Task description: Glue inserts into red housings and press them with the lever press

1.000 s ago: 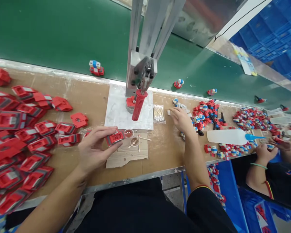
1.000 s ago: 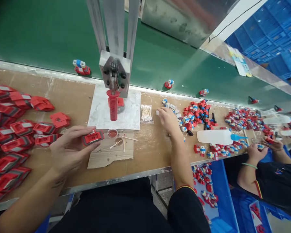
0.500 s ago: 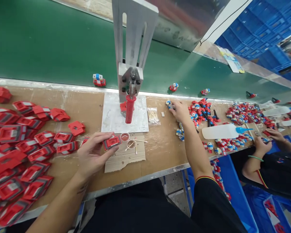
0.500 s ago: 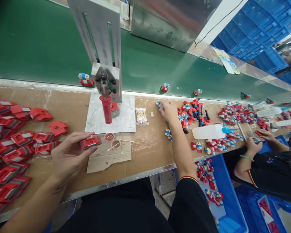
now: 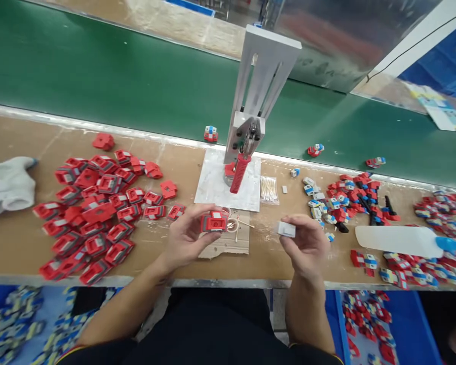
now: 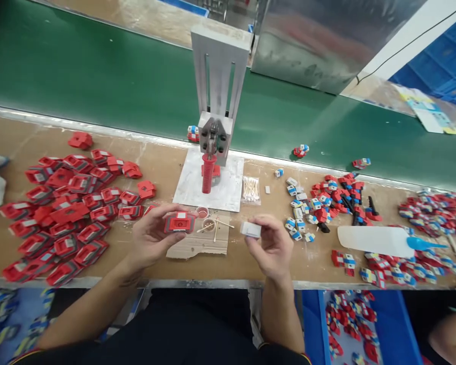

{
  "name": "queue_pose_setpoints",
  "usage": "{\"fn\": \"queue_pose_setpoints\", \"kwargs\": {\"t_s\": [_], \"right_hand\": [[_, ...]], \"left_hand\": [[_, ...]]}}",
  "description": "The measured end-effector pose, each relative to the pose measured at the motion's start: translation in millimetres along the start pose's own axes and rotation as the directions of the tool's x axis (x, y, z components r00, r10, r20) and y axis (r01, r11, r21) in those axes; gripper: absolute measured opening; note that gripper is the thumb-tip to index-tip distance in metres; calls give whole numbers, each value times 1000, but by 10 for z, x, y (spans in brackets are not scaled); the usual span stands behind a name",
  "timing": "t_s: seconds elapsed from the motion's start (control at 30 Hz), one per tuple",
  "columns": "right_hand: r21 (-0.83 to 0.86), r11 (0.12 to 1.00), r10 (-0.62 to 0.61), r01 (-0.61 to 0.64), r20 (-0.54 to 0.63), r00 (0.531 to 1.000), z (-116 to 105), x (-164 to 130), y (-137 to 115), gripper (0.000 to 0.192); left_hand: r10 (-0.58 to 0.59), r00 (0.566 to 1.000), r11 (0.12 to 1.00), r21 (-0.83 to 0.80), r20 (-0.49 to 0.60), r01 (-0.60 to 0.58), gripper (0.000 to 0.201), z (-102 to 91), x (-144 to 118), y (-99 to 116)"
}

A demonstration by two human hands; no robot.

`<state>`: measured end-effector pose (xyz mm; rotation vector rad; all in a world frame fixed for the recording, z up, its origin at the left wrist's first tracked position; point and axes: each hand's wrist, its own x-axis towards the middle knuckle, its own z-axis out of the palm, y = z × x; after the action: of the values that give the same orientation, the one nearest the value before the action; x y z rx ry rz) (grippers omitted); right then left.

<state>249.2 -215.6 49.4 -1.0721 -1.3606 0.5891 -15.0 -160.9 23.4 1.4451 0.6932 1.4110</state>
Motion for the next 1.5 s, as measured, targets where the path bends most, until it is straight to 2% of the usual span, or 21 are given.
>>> {"fn": "queue_pose_setpoints", "kwargs": {"t_s": [0.1,0.2,0.3,0.4,0.53,0.63,0.73,0.9,1.0,1.13,1.17,1.23,1.33,1.43,1.5], "right_hand": [[75,997,-11,9,21,1000,248,-87,-104,22],[118,993,-11,-3,115,993,384,-145,-122,31],[97,995,-43,24,190,981,453,-200,-133,42],[56,994,-101,94,149,984,498,-228,-154,52],[-24,986,-158,164,152,976,528,-203,-199,44],[-112,951,-266,289,183,946,528,-160,-228,45],[-160,901,-363,403,232,903,526,-128,-235,48],[-148,854,-422,499,366,830,511,-113,-214,39],[-115,836,-439,536,445,780,484,-92,-206,35],[-123,810,-431,573,539,724,466,-77,-213,33],[-127,811,-419,571,555,718,471,-85,-215,32],[-141,813,-409,565,553,726,493,-118,-210,27],[-202,791,-400,578,543,738,543,-198,-171,20],[-263,777,-336,571,595,730,602,-316,-112,27],[-299,803,-274,515,582,765,641,-400,-64,32]], "left_hand": [[-13,1000,995,-101,-11,11,54,114,-53,88],[-3,1000,993,-117,-25,0,45,175,-110,99],[1,1000,991,-133,-21,-4,43,197,-163,67],[-9,1000,987,-159,-25,5,43,208,-214,34],[-31,998,992,-127,-58,23,40,202,-271,27],[-151,988,986,-85,-41,147,41,178,-296,57],[-366,929,924,-96,62,370,55,172,-309,105],[-614,766,726,-244,191,643,65,240,-318,180],[-698,683,626,-279,215,728,70,264,-301,216],[-738,649,620,-196,184,760,75,240,-274,266],[-744,649,631,-153,157,760,74,231,-274,276],[-724,684,683,-51,85,729,71,212,-284,282],[-598,802,796,118,1,594,66,189,-327,251],[-463,886,855,257,-10,450,60,159,-403,212],[-393,919,879,305,28,366,61,121,-457,197]]}}
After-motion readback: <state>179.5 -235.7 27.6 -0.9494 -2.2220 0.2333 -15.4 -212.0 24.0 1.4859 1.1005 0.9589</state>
